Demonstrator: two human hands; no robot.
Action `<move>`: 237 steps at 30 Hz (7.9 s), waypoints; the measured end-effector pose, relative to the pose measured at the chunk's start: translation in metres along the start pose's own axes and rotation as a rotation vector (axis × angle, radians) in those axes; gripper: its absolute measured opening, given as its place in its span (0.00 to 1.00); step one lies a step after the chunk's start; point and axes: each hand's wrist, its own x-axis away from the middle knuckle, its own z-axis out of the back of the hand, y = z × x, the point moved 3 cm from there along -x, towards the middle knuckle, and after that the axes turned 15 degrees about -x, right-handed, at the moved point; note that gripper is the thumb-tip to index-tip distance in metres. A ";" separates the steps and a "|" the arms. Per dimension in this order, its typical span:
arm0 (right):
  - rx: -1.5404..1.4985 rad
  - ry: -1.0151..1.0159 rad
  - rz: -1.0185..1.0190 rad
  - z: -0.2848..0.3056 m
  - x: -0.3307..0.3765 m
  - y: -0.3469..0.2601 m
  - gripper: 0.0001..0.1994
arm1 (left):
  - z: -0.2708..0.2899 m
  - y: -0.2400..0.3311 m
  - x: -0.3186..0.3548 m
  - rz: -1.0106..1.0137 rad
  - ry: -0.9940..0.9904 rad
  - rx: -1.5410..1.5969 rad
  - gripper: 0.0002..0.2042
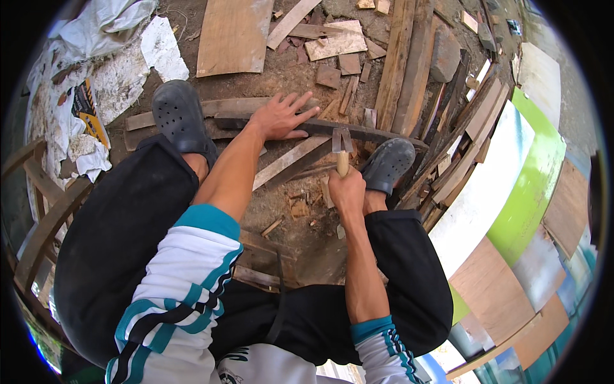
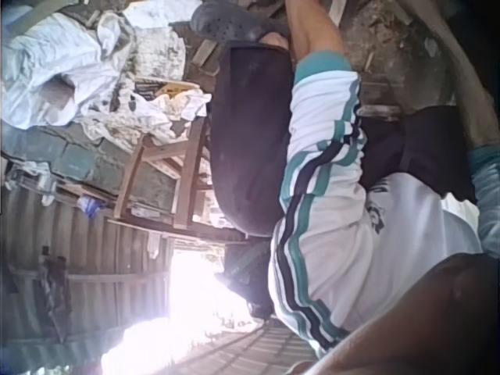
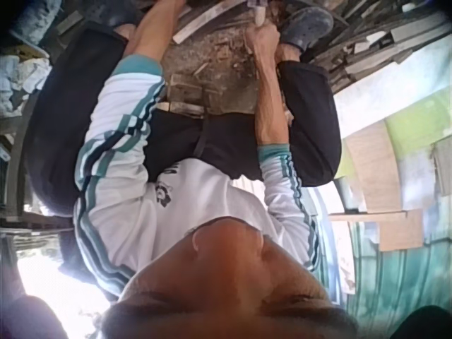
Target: The person sits on the ground and sorts through a pile of wood scraps, picking up and examining pieces. They use a hammer to strike a piece of wood, splitting it into smaller fragments.
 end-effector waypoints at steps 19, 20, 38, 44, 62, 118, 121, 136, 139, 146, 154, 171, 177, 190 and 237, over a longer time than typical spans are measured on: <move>0.055 -0.136 -0.184 0.025 0.109 0.006 0.17 | 0.022 -0.001 0.000 -0.034 -0.135 -0.025 0.41; 0.033 -0.133 -0.197 0.036 0.123 0.005 0.17 | 0.024 -0.004 0.007 -0.043 -0.107 -0.046 0.40; -0.443 0.062 -0.113 0.079 0.191 0.063 0.17 | 0.185 0.009 0.027 0.041 -0.393 -0.002 0.25; -0.572 -0.045 -0.135 0.079 0.208 0.013 0.17 | 0.304 -0.003 0.053 -0.004 -0.489 -0.106 0.25; -0.643 -0.099 0.158 0.047 0.206 -0.011 0.16 | 0.423 0.020 0.077 0.204 -0.848 0.535 0.34; -0.678 0.083 0.398 0.038 0.122 -0.111 0.16 | 0.397 0.020 0.056 0.654 1.068 1.125 0.10; -0.599 -0.017 0.340 0.013 0.091 -0.100 0.16 | 0.393 0.019 0.057 0.575 1.077 1.178 0.09; -0.774 0.132 0.164 0.016 0.116 -0.047 0.15 | 0.360 0.004 0.065 0.808 1.152 1.151 0.14; -0.885 0.076 -0.023 0.030 0.134 -0.028 0.15 | 0.361 -0.015 0.085 0.907 1.273 1.210 0.13; -1.121 0.155 0.000 0.096 0.140 0.008 0.12 | 0.407 -0.058 0.127 1.050 1.388 1.531 0.17; -1.131 0.167 -0.018 0.125 0.164 0.022 0.11 | 0.308 -0.079 0.065 1.387 0.835 1.665 0.22; -0.851 0.142 -0.085 0.096 0.214 0.016 0.14 | 0.190 -0.058 0.036 1.517 0.979 1.679 0.25; -0.862 0.061 -0.006 0.057 0.209 0.020 0.16 | 0.198 -0.048 0.036 1.670 1.029 1.513 0.21; -0.618 0.103 0.094 -0.034 0.138 0.033 0.19 | 0.176 -0.053 0.057 1.883 0.957 1.401 0.21; -2.146 -0.430 -0.487 -0.056 0.133 0.010 0.13 | 0.166 -0.062 0.083 1.841 0.902 1.454 0.16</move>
